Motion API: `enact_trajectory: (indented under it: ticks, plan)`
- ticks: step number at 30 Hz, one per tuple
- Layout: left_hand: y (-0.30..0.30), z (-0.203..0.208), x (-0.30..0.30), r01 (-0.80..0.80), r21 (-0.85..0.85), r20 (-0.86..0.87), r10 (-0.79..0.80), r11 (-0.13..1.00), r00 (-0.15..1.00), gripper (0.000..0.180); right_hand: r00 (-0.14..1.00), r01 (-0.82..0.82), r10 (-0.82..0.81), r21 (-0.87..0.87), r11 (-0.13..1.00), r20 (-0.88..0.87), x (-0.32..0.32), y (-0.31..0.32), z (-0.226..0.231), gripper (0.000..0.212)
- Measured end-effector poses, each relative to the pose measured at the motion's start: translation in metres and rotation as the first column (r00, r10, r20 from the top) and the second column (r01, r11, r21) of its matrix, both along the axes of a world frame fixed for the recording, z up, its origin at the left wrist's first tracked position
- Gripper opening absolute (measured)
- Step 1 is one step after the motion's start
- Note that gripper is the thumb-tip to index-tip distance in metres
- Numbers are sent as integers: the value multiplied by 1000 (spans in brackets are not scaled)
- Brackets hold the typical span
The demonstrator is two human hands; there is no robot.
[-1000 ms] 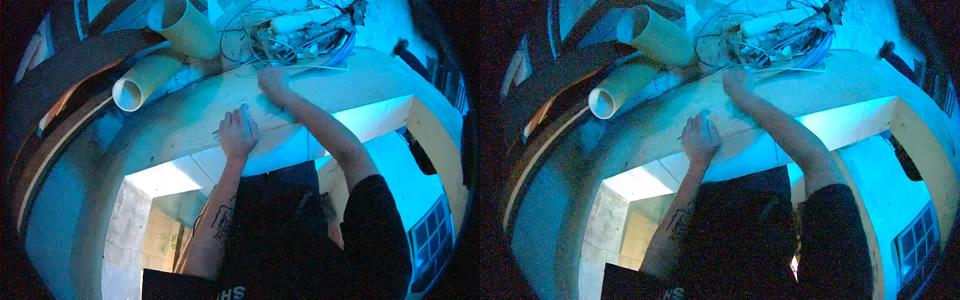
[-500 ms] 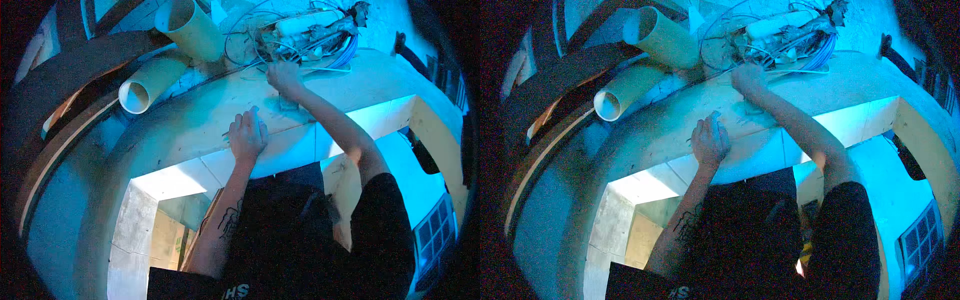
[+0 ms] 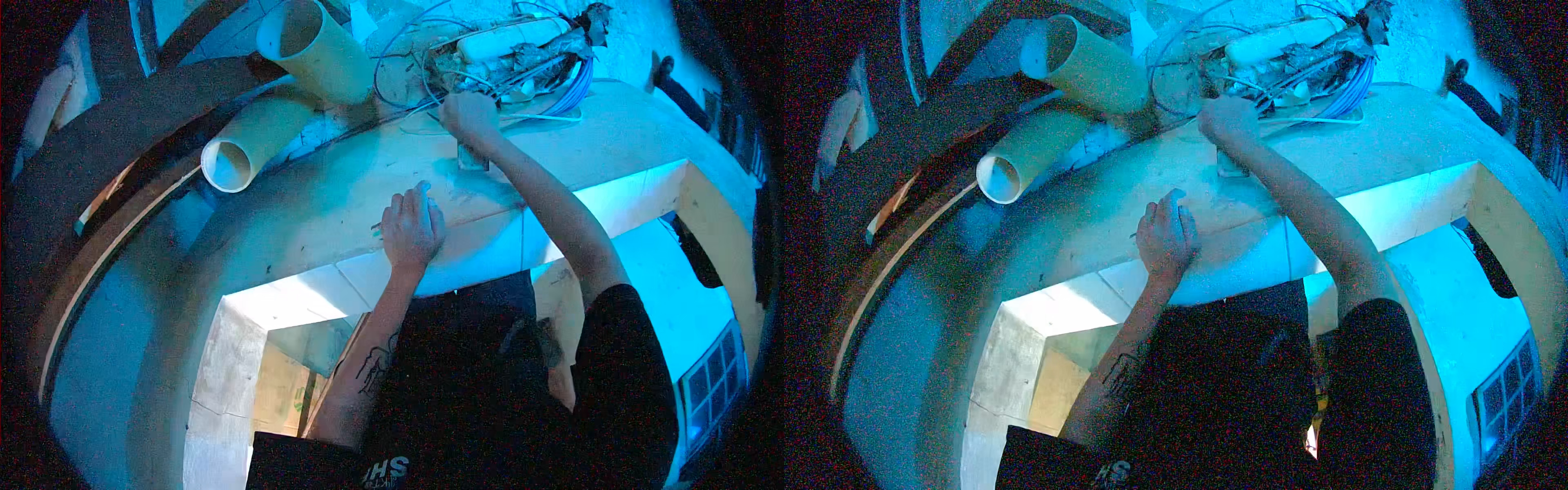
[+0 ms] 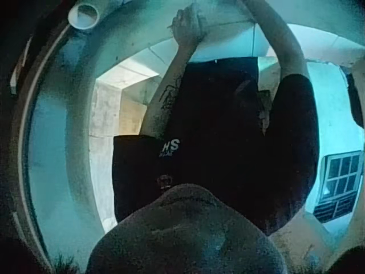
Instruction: Scrape and smooth a small area on a wall or counter surface using a scraper tool.
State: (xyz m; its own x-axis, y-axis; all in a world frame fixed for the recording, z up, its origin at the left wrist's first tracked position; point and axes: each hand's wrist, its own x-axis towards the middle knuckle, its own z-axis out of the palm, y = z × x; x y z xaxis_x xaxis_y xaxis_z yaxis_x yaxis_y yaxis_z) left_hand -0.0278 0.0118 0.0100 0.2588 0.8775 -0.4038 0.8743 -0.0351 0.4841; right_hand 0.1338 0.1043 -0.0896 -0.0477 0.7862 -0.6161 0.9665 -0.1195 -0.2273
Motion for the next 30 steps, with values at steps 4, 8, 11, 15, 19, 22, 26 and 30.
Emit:
enact_trajectory:
  ticks: [4, 8, 11, 15, 19, 22, 26, 30]
  plan:
    - [5, -4, 3, -68, -54, 140, 75, 996, 987, 30, 993, -100, 98, 25, 995, 61, 9, -33, -31, 26]
    - [7, -3, -19, -51, 88, 41, 47, 995, 998, 22, 980, -195, 195, 18, 981, -40, -7, -34, -7, 19]
    - [7, 0, -35, 40, 36, -69, -37, 999, 997, 19, 990, -140, 139, 13, 990, 9, 0, -12, -10, 19]
    - [0, -3, -41, 131, 53, -106, -125, 990, 987, 21, 1000, 27, -28, 71, 997, 14, -4, -2, -7, 20]
    - [1, -5, -39, 128, 132, -128, -111, 983, 985, 22, 970, -229, 231, 46, 972, -70, -17, -32, 0, 24]
    - [2, -4, -39, 123, 135, -115, -108, 983, 987, 22, 991, -119, 123, 90, 989, -42, -8, -10, -16, 23]
    - [-1, -5, -37, 139, 159, -126, -120, 977, 985, 21, 1000, 28, -27, 88, 996, -13, -4, -8, -23, 24]
    - [2, -1, -40, 140, 129, -133, -123, 982, 983, 21, 967, -246, 250, 92, 965, -41, -28, -42, -14, 27]
